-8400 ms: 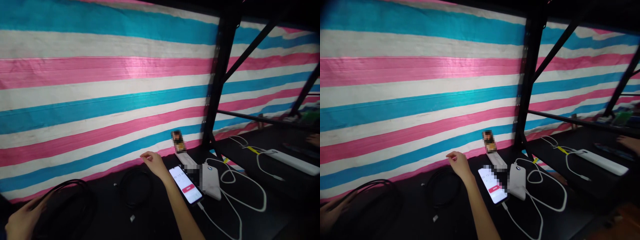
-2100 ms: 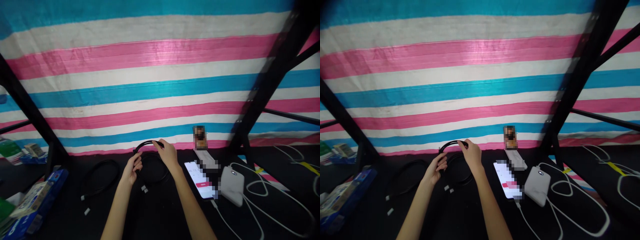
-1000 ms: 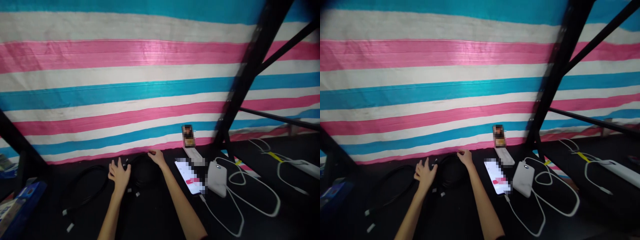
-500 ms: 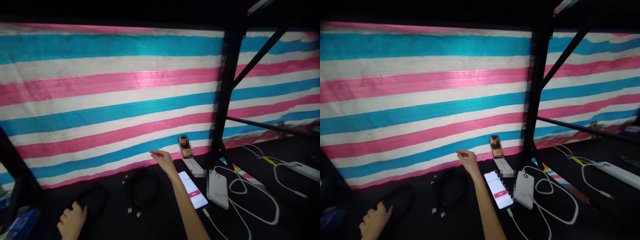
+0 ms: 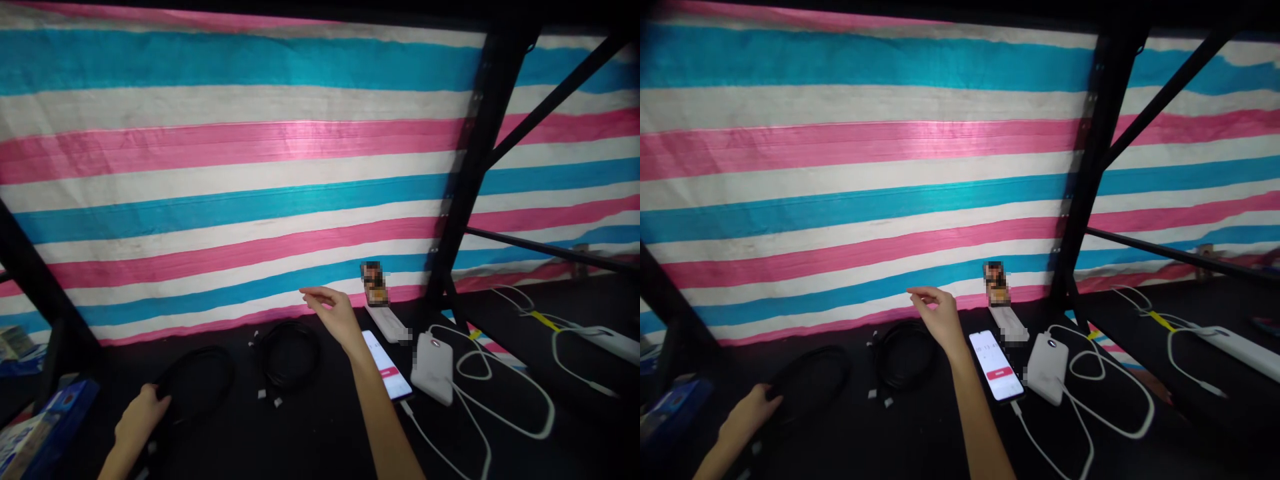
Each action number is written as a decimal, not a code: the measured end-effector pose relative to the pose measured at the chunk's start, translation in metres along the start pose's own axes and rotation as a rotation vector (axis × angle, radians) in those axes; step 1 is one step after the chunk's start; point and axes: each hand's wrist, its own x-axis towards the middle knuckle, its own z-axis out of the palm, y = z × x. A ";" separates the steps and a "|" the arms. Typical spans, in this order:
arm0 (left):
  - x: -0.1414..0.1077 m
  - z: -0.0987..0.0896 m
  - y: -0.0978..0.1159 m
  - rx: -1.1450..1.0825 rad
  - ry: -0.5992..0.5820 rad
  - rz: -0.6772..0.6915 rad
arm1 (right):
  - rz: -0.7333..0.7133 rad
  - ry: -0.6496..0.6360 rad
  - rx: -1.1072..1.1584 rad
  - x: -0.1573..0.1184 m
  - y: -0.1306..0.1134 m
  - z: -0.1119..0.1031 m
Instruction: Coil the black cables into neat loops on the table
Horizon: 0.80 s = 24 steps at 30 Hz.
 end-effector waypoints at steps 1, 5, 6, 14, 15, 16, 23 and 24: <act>-0.002 -0.001 0.003 0.005 0.012 0.010 | -0.009 -0.008 -0.007 -0.001 -0.001 0.001; -0.013 -0.005 0.019 0.047 0.129 0.042 | -0.019 -0.021 -0.045 -0.003 -0.003 0.004; -0.015 -0.006 0.021 0.055 0.149 0.024 | -0.012 -0.021 -0.052 -0.003 -0.003 0.004; -0.001 -0.019 0.005 -0.157 -0.097 -0.184 | 0.014 -0.039 -0.053 -0.002 -0.001 0.005; -0.001 -0.022 0.004 -0.224 -0.130 -0.153 | 0.014 -0.045 -0.059 -0.002 0.000 0.006; -0.002 -0.026 0.004 -0.296 -0.148 -0.114 | 0.014 -0.052 -0.067 -0.002 0.001 0.008; -0.046 -0.086 0.040 -0.759 -0.079 0.247 | 0.014 -0.198 -0.066 -0.008 0.006 0.025; -0.058 -0.100 0.050 -0.854 -0.058 0.257 | 0.020 -0.232 -0.056 -0.009 0.006 0.027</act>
